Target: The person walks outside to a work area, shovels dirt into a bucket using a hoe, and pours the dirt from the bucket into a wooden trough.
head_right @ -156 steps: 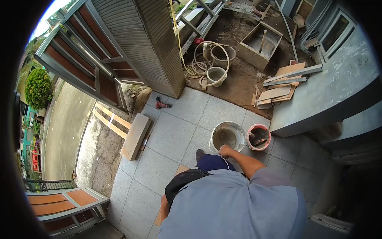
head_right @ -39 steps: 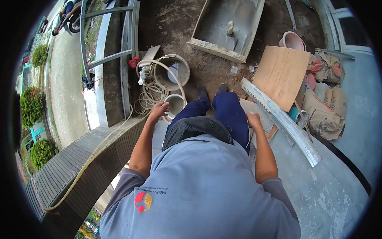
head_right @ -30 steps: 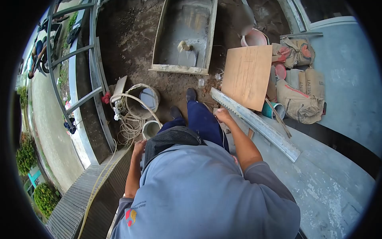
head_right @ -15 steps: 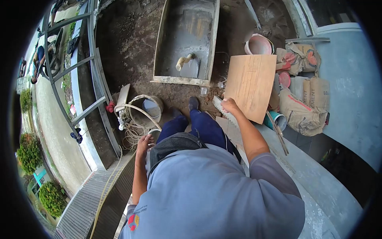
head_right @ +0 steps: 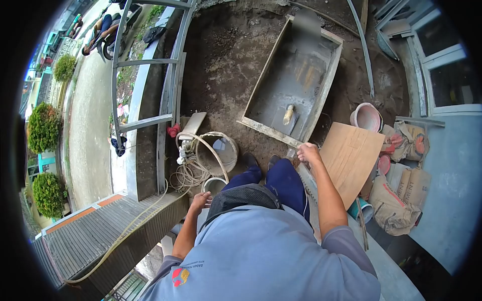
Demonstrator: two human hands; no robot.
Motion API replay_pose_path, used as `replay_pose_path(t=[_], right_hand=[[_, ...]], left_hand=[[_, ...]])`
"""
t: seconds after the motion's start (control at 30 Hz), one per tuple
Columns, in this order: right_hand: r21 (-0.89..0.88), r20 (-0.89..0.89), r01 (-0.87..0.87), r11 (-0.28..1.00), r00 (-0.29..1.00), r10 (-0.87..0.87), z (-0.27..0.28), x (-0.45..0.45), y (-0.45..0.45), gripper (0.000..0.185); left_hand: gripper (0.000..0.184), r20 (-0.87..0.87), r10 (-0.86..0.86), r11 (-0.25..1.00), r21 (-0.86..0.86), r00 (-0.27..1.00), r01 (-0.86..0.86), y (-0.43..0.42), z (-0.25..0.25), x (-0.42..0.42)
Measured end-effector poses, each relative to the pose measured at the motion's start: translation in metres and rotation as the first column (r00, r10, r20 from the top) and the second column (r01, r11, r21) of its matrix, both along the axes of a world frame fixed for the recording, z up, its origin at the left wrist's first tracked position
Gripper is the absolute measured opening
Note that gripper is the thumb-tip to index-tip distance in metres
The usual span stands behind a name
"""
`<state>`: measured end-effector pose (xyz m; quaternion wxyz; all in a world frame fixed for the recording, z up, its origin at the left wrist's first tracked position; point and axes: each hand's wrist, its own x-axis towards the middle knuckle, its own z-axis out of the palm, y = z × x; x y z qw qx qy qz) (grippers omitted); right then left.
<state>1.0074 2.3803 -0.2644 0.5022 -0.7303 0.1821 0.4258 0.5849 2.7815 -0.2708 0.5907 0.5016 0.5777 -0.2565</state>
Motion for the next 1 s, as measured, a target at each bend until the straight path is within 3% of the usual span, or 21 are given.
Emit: replay_pose_path(t=[0.1,0.13,0.3,0.47,0.67,1.0], right_hand=[[0.11,0.009,0.092,0.99,0.996,-0.094,-0.003,0.029,0.024,0.029],[0.098,0.015,0.096,0.991,0.995,-0.098,-0.008,0.039,0.031,0.046],[-0.069,-0.093,0.104,0.992,0.99,-0.11,-0.02,0.09,0.08,0.072],[0.121,-0.3,0.197,0.973,0.942,-0.153,-0.067,0.133,0.109,0.067],[0.136,-0.43,0.388,0.912,0.852,-0.298,-0.101,0.155,0.119,0.053],[0.102,-0.498,0.375,0.921,0.821,-0.279,-0.113,0.168,0.118,0.041]], left_hand=[[0.038,-0.017,-0.007,1.0,-0.001,1.0,0.007,0.003,0.006,-0.01],[0.039,-0.018,-0.017,1.0,-0.002,1.0,0.017,0.004,0.01,-0.011],[0.04,-0.035,0.005,0.999,0.041,0.999,-0.004,0.005,0.005,-0.009],[0.044,0.011,0.063,0.996,0.06,0.998,-0.064,-0.01,0.025,0.009],[0.043,-0.004,0.085,0.996,0.032,0.996,-0.085,-0.038,0.042,0.029],[0.044,-0.096,-0.015,1.0,0.009,0.995,0.016,-0.041,0.02,0.061]])
